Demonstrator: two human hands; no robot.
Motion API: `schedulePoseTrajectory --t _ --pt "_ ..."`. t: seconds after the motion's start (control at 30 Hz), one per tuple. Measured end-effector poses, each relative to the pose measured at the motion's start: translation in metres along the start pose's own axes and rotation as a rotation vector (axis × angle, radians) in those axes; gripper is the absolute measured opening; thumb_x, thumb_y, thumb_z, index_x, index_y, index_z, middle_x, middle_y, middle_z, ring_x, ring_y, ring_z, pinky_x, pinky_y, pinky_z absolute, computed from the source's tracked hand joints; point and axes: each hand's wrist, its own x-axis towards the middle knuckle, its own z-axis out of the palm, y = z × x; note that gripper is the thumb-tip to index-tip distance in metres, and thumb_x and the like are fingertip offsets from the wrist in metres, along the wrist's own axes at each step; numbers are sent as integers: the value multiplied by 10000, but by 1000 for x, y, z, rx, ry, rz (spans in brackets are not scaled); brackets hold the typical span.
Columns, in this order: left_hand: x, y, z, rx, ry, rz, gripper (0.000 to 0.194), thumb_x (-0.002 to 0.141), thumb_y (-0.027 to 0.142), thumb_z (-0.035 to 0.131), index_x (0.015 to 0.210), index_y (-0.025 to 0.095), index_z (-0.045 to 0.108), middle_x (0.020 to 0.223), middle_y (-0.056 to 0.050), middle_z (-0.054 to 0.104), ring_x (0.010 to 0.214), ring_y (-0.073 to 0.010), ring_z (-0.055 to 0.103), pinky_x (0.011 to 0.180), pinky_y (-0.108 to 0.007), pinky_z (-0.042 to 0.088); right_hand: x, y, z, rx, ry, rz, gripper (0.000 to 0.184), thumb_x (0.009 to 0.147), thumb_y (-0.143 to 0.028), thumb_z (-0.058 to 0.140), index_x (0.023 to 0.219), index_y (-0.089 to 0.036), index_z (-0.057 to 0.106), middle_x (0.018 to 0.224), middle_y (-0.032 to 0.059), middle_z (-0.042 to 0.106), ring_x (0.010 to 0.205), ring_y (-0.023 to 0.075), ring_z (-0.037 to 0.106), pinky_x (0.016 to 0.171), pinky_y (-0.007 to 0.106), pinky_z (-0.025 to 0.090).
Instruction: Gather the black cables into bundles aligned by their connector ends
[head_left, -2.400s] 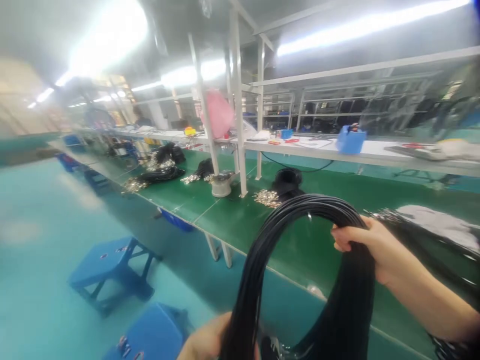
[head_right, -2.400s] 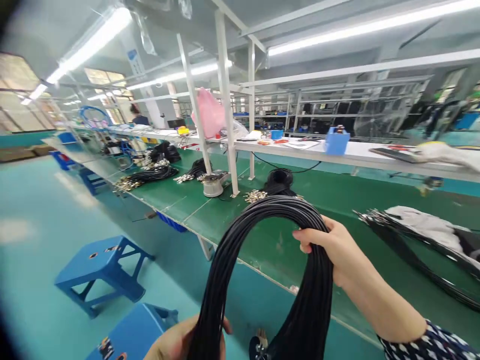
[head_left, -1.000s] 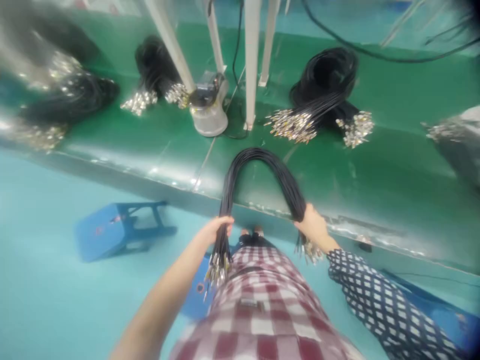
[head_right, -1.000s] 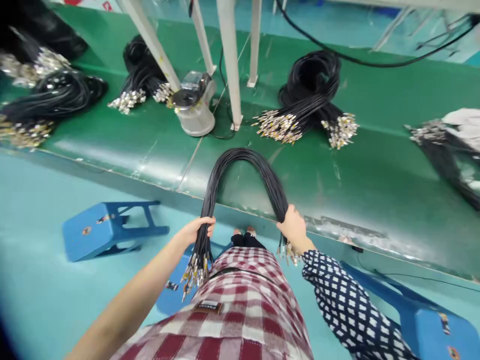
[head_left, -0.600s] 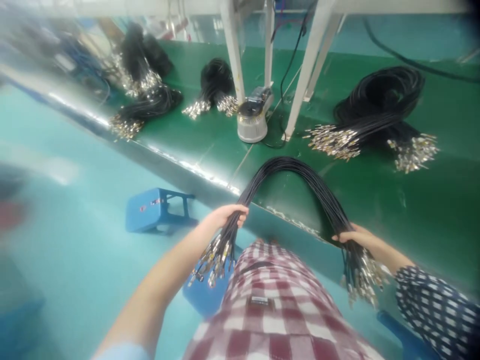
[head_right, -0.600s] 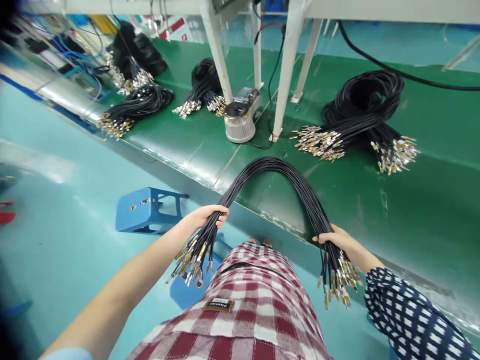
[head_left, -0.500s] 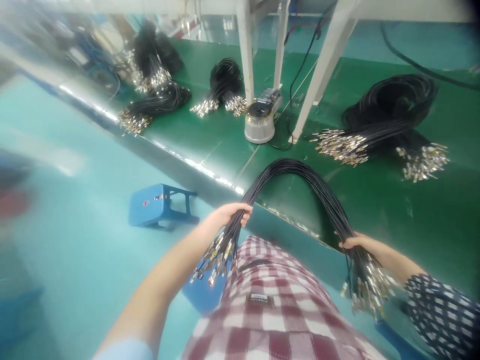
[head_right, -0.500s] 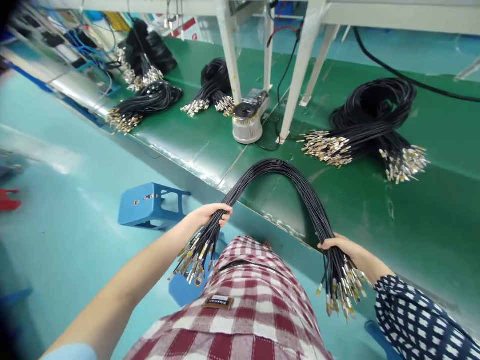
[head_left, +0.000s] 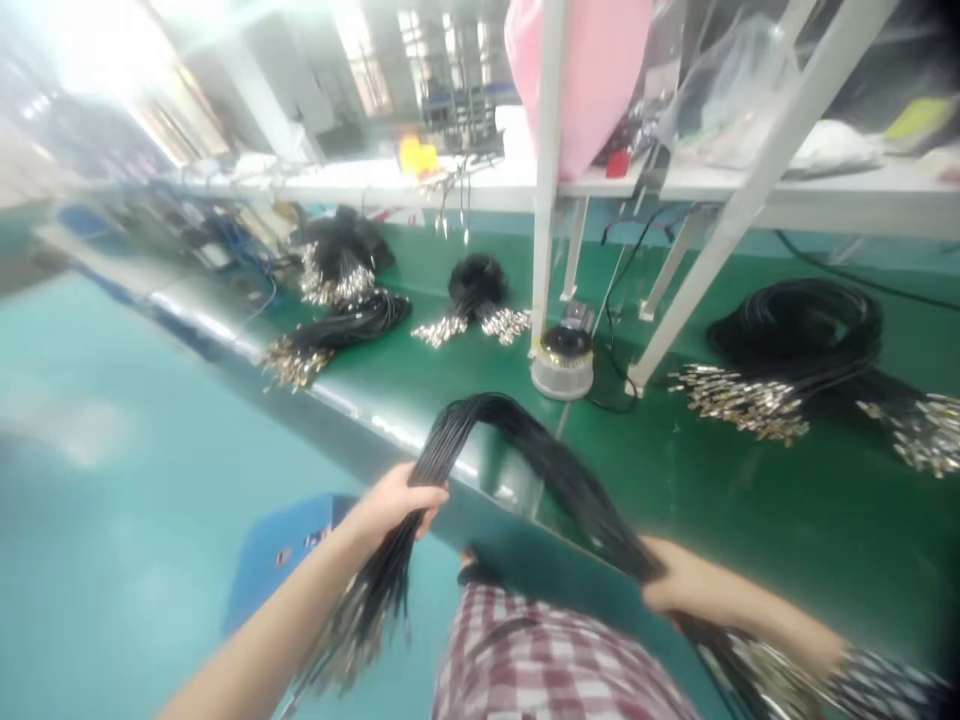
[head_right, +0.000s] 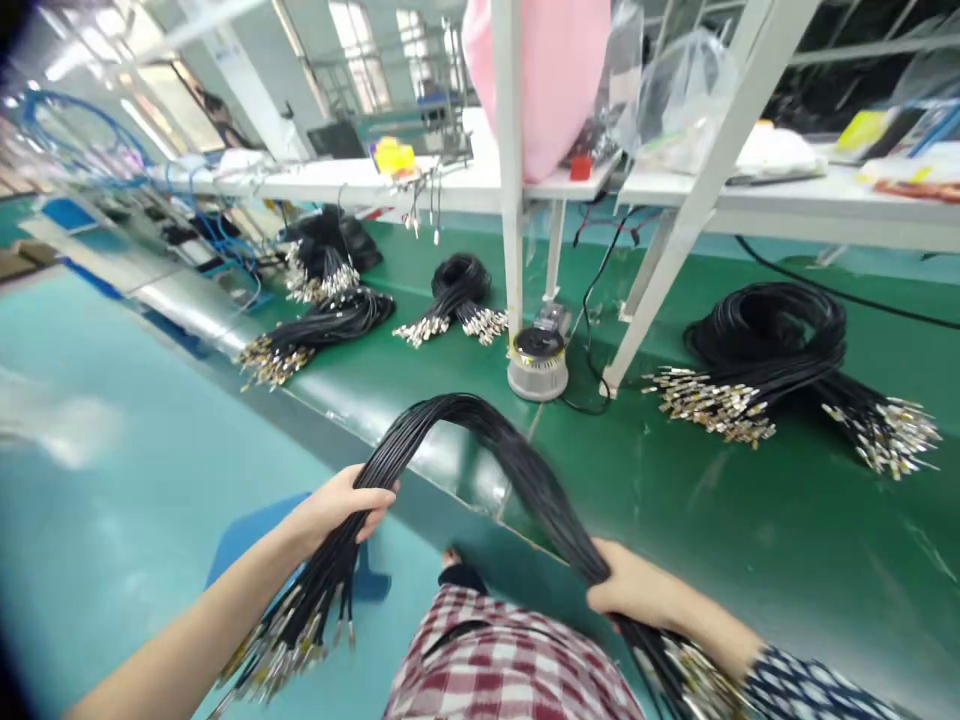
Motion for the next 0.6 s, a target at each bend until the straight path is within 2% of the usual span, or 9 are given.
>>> schedulePoseTrajectory --t 0.07,0.13,0.17,0.23,0.27,0.33,0.43,0.5,0.6 --pt "5 28 -30 351 118 136 226 708 216 578 920 143 548 548 24 541 436 -142 520 457 -260 417 41 -78 27 -93 -59 -110 475 532 -132 571 1006 -160 584 602 -51 586 523 109 541 440 175 365" --pt "12 48 -47 762 189 258 393 707 169 571 1099 143 564 706 -38 641 623 -219 643 577 -311 487 79 -148 52 -98 -179 -146 382 535 -128 614 915 -161 597 585 -45 583 507 111 532 430 178 374" --pt "18 52 -53 966 200 294 521 706 143 574 1226 145 528 805 -74 675 741 -260 674 652 -341 506 96 -176 63 -80 -233 -152 344 552 -137 616 894 -162 595 566 -45 574 494 112 529 438 184 398" --pt "34 46 -60 1286 148 261 771 703 83 577 1436 132 344 955 -142 690 885 -309 682 756 -390 513 128 -214 81 27 -342 -145 319 578 -139 618 894 -170 589 541 -50 563 492 111 536 477 190 450" --pt "44 38 -63 1373 102 214 853 692 55 586 1480 125 266 1015 -169 681 916 -316 681 778 -396 516 143 -223 89 96 -394 -124 312 586 -135 615 894 -176 586 528 -55 554 489 105 536 497 189 466" --pt "67 14 -66 1422 -7 140 919 678 24 597 1503 112 201 1114 -206 652 973 -317 673 812 -392 520 169 -225 101 208 -477 -52 273 593 -134 605 862 -183 586 498 -64 531 466 94 520 509 183 476" --pt "97 -21 -65 1377 -192 80 912 659 17 624 1485 84 244 1114 -207 664 1015 -311 662 835 -373 529 193 -208 112 214 -525 63 146 577 -150 618 719 -167 592 475 -47 525 429 90 489 466 180 453" --pt "108 -32 -63 1364 -275 73 931 628 7 642 1475 53 256 1101 -218 670 994 -325 667 829 -390 537 198 -197 115 183 -454 30 140 544 -141 652 672 -158 601 506 -37 548 444 87 485 449 174 424" --pt "109 -23 -70 1310 -297 95 855 669 8 584 1466 44 276 1096 -214 677 995 -336 665 845 -419 535 193 -197 110 115 -256 -190 289 511 -100 660 794 -151 639 657 -39 616 552 92 520 493 171 409"
